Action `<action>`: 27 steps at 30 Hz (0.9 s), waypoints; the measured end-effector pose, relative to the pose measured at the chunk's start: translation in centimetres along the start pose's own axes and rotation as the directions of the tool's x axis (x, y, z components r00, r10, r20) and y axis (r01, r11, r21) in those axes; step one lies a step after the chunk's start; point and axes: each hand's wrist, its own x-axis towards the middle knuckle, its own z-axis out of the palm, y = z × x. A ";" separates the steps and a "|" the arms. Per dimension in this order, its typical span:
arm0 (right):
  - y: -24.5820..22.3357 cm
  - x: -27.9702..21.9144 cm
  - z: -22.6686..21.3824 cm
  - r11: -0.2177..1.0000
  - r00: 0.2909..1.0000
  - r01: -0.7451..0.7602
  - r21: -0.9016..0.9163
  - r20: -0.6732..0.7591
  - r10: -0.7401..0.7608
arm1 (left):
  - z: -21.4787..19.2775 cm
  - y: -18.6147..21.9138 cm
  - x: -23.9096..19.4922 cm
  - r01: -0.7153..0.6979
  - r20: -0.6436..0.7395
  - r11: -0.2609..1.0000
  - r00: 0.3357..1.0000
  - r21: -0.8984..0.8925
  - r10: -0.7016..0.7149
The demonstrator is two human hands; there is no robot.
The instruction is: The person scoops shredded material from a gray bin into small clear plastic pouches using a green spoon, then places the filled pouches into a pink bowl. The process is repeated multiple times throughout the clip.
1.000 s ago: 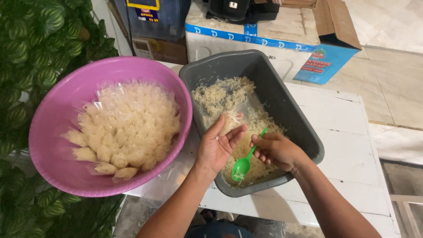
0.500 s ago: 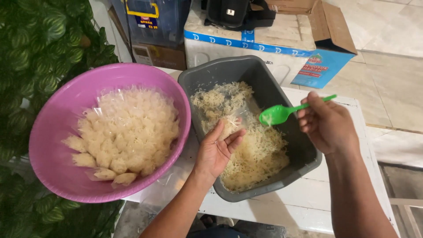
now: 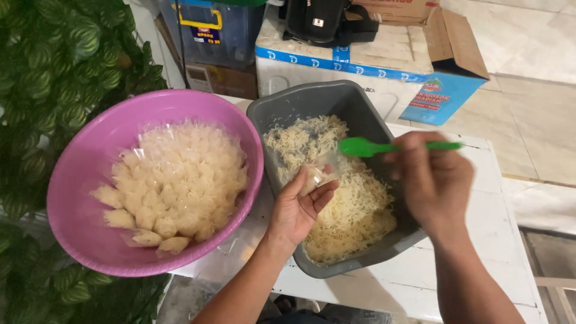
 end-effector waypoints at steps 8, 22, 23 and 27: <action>7.3 -3.3 4.8 0.852 0.741 -0.455 -0.260 0.420 0.524 | -0.4 0.1 -0.1 0.013 -0.019 0.999 1.000 -0.032 -0.014; 10.9 -5.5 4.9 0.718 0.518 -0.694 -0.059 0.651 0.555 | 0.2 0.2 -0.3 -0.007 -0.001 1.000 1.000 -0.014 0.007; 12.3 -5.4 4.9 0.640 0.525 -0.769 0.004 0.576 0.627 | 0.1 0.1 -0.3 -0.018 -0.006 1.000 1.000 -0.011 0.018; 13.6 -6.1 4.5 0.555 0.489 -0.830 0.051 0.545 0.681 | -0.2 0.0 -0.1 -0.033 -0.006 0.999 0.999 -0.006 0.033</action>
